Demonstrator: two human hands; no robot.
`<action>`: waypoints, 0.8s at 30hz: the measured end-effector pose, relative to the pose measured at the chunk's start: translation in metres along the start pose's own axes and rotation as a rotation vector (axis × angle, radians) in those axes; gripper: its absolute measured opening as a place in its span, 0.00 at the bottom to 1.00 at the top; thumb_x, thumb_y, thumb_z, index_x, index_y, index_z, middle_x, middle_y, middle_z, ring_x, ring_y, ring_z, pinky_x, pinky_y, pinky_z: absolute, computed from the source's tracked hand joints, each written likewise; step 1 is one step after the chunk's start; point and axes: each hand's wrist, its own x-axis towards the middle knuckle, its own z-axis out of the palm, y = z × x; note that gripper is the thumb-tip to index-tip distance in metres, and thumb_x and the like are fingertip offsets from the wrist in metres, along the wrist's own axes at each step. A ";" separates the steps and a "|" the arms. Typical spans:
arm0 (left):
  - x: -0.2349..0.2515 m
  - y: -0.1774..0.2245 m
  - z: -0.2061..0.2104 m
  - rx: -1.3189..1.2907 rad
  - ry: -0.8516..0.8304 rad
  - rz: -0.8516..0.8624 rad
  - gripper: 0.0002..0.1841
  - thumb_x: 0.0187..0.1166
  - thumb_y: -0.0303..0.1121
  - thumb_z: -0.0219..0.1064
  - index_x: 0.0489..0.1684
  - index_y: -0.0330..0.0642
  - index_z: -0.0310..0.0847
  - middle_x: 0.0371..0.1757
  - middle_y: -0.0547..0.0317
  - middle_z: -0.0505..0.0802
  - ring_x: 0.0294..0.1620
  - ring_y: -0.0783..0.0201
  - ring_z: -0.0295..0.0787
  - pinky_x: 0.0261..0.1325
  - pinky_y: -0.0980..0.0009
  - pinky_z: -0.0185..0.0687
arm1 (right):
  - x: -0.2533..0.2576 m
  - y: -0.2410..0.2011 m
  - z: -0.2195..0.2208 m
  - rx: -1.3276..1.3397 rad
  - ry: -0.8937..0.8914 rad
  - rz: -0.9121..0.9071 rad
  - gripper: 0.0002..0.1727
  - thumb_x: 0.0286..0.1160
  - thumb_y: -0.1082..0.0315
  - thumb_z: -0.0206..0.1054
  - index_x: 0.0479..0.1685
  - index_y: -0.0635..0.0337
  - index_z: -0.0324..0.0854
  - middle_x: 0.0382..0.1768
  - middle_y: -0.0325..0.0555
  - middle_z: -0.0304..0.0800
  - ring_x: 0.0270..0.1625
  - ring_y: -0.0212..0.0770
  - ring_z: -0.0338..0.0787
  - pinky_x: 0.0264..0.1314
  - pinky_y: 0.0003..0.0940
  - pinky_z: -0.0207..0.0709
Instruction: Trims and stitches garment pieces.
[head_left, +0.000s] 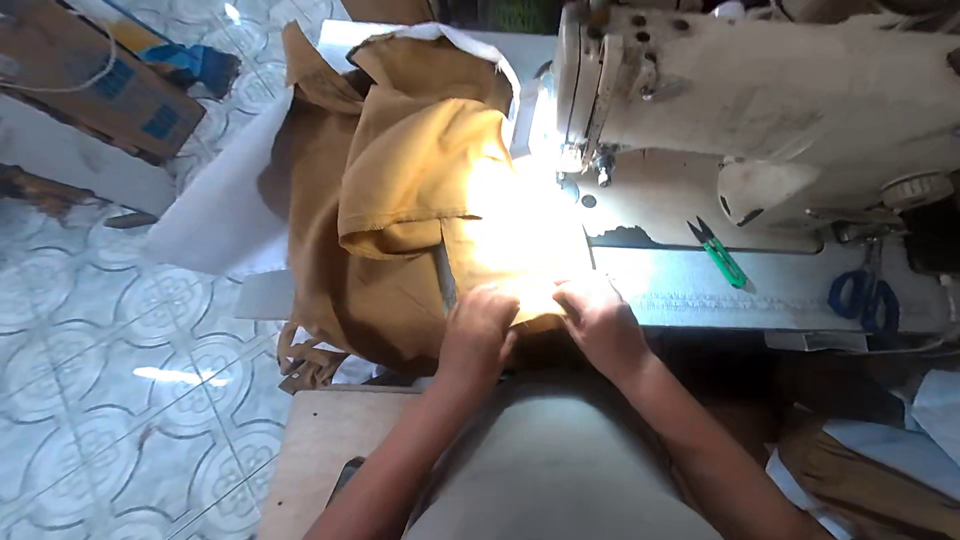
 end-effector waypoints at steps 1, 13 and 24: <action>0.000 -0.002 0.002 0.026 0.035 0.016 0.10 0.73 0.29 0.71 0.49 0.39 0.90 0.53 0.46 0.95 0.68 0.40 0.87 0.71 0.39 0.78 | -0.001 -0.001 0.000 -0.062 0.006 0.016 0.08 0.74 0.69 0.71 0.46 0.57 0.93 0.54 0.47 0.95 0.62 0.50 0.92 0.66 0.48 0.85; -0.002 -0.008 -0.048 -0.007 0.360 -0.136 0.24 0.39 0.12 0.77 0.41 0.30 0.84 0.51 0.38 0.92 0.55 0.37 0.91 0.53 0.45 0.88 | 0.018 -0.013 -0.017 -0.096 0.126 0.031 0.09 0.61 0.76 0.75 0.41 0.59 0.95 0.39 0.53 0.95 0.45 0.54 0.96 0.45 0.47 0.91; 0.005 -0.001 -0.059 -0.226 0.213 -0.240 0.13 0.67 0.16 0.71 0.50 0.27 0.83 0.47 0.40 0.92 0.47 0.46 0.93 0.52 0.49 0.89 | 0.049 -0.038 -0.040 1.834 -0.179 0.485 0.20 0.88 0.65 0.51 0.38 0.51 0.92 0.37 0.41 0.97 0.41 0.34 0.96 0.51 0.34 0.91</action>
